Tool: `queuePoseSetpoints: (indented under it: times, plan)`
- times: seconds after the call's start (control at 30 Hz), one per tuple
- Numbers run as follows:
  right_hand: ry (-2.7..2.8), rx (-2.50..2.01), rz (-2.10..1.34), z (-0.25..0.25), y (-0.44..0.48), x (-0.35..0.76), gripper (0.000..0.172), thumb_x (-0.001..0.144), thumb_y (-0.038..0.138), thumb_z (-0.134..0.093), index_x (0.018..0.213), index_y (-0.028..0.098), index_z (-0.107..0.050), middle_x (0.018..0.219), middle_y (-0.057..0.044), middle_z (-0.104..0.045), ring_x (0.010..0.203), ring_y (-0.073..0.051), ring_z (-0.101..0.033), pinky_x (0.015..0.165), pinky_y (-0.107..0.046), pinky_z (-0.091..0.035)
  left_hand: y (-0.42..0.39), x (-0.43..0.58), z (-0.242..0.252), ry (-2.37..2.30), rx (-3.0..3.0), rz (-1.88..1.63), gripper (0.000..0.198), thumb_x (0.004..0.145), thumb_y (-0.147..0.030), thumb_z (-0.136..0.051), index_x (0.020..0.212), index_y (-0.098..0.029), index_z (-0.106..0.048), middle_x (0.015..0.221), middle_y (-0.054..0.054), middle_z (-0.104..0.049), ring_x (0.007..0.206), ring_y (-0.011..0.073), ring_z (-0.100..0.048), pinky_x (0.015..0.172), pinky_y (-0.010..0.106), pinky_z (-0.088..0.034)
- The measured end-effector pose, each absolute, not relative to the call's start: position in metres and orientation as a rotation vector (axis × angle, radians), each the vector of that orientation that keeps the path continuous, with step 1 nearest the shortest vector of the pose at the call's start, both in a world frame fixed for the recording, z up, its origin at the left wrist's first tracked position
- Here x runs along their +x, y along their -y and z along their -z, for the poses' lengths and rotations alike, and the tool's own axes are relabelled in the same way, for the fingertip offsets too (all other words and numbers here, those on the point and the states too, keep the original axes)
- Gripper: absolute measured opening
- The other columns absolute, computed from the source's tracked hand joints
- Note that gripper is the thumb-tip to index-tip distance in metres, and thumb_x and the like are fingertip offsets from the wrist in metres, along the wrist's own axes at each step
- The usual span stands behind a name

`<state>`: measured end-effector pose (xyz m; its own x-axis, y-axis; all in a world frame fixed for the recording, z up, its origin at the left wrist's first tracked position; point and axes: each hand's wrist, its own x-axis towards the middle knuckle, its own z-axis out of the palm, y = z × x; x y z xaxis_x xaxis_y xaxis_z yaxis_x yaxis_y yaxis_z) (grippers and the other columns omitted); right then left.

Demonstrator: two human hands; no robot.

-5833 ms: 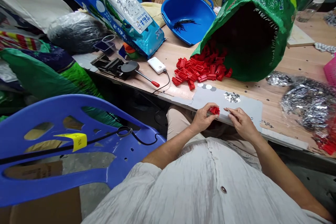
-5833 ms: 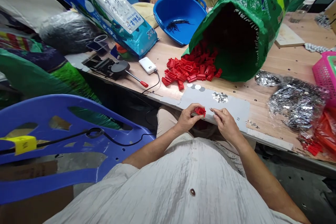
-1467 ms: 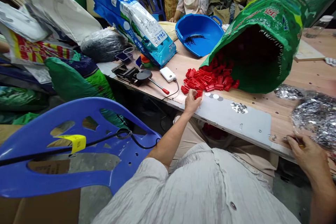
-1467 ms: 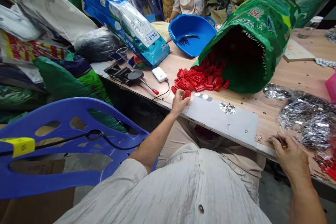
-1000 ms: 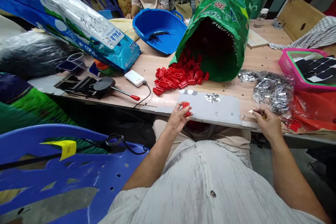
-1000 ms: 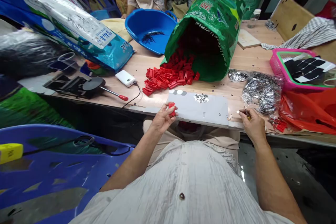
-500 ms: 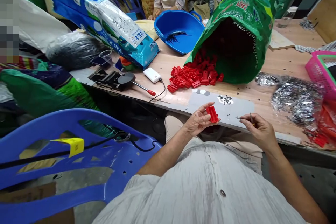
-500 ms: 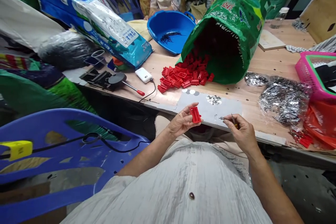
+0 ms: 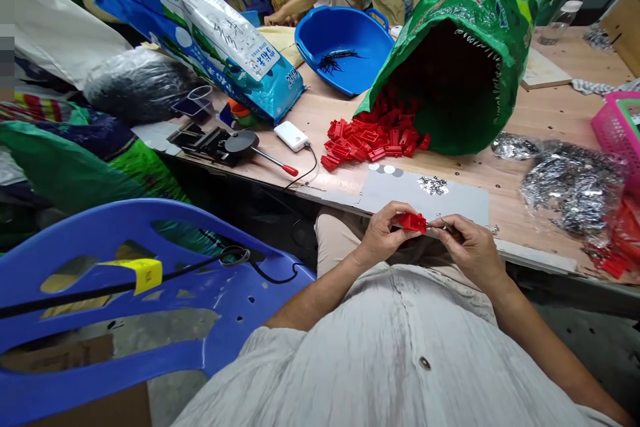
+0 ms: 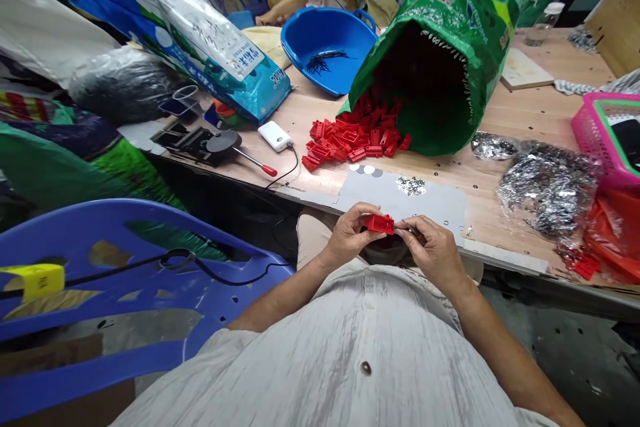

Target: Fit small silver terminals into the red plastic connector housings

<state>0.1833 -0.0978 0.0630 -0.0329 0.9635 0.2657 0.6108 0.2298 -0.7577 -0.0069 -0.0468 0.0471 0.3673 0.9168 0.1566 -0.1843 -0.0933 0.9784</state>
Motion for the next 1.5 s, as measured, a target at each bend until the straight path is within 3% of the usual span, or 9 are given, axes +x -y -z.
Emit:
queuePoseSetpoints:
  times: [0.27, 0.43, 0.6, 0.83, 1.1, 1.5]
  plan:
    - [1.839, -1.376, -0.504, -0.061, 0.096, 0.181, 0.01, 0.093, 0.026, -0.056, 0.095, 0.022, -0.065, 0.087, -0.004, -0.07, 0.073, -0.017, -0.064, 0.067, -0.029, -0.049, 0.046, -0.002, -0.039, -0.665, 1.857, -1.31, 0.029, 0.078, -0.024, -0.075, 0.103, -0.02, -0.063, 0.095, 0.003, -0.067, 0.092, 0.0148, -0.064, 0.104, 0.041, -0.048]
    - [1.826, -1.338, -0.526, -0.058, 0.094, 0.178, 0.011, 0.093, 0.026, -0.056, 0.095, 0.023, -0.066, 0.088, -0.004, -0.068, 0.076, -0.017, -0.063, 0.068, -0.03, -0.049, 0.049, 0.001, -0.039, -0.631, 1.92, -1.373, 0.028, 0.08, -0.022, -0.072, 0.105, -0.02, -0.061, 0.095, 0.002, -0.067, 0.092, 0.0144, -0.064, 0.104, 0.043, -0.049]
    - [1.697, -1.301, -0.759, -0.058, 0.092, 0.178, 0.017, 0.095, 0.031, -0.054, 0.097, 0.023, -0.069, 0.09, -0.004, -0.065, 0.084, -0.018, -0.061, 0.075, -0.031, -0.047, 0.054, 0.004, -0.035, -0.685, 1.86, -1.47, 0.03, 0.079, -0.023, -0.074, 0.106, -0.021, -0.06, 0.097, 0.003, -0.067, 0.097, 0.0157, -0.065, 0.101, 0.043, -0.051]
    - [1.476, -1.409, -1.034, -0.054, 0.092, 0.195, 0.03, 0.092, 0.046, -0.054, 0.106, 0.022, -0.066, 0.08, -0.002, -0.058, 0.066, -0.014, -0.048, 0.063, -0.029, -0.042, 0.055, 0.003, -0.032, -0.673, 1.91, -1.495, 0.03, 0.082, -0.023, -0.071, 0.108, -0.022, -0.058, 0.099, 0.002, -0.067, 0.1, 0.0165, -0.066, 0.1, 0.045, -0.052]
    - [1.424, -1.364, -1.142, -0.052, 0.086, 0.189, 0.023, 0.085, 0.045, -0.064, 0.086, 0.023, -0.056, 0.079, 0.002, -0.053, 0.071, -0.014, -0.047, 0.066, -0.028, -0.04, 0.055, 0.005, -0.038, -0.596, 2.025, -1.501, 0.029, 0.083, -0.018, -0.069, 0.109, -0.021, -0.057, 0.099, 0.003, -0.069, 0.095, 0.0149, -0.065, 0.1, 0.045, -0.054]
    - [1.554, -1.373, -1.179, -0.038, 0.078, 0.189, 0.02, 0.087, 0.038, -0.06, 0.085, 0.022, -0.048, 0.081, 0.002, -0.05, 0.071, -0.013, -0.044, 0.065, -0.027, -0.038, 0.062, 0.007, -0.028, -0.706, 2.123, -1.395, 0.024, 0.086, -0.019, -0.064, 0.109, -0.021, -0.058, 0.103, 0.006, -0.068, 0.104, 0.0168, -0.065, 0.088, 0.034, -0.058]
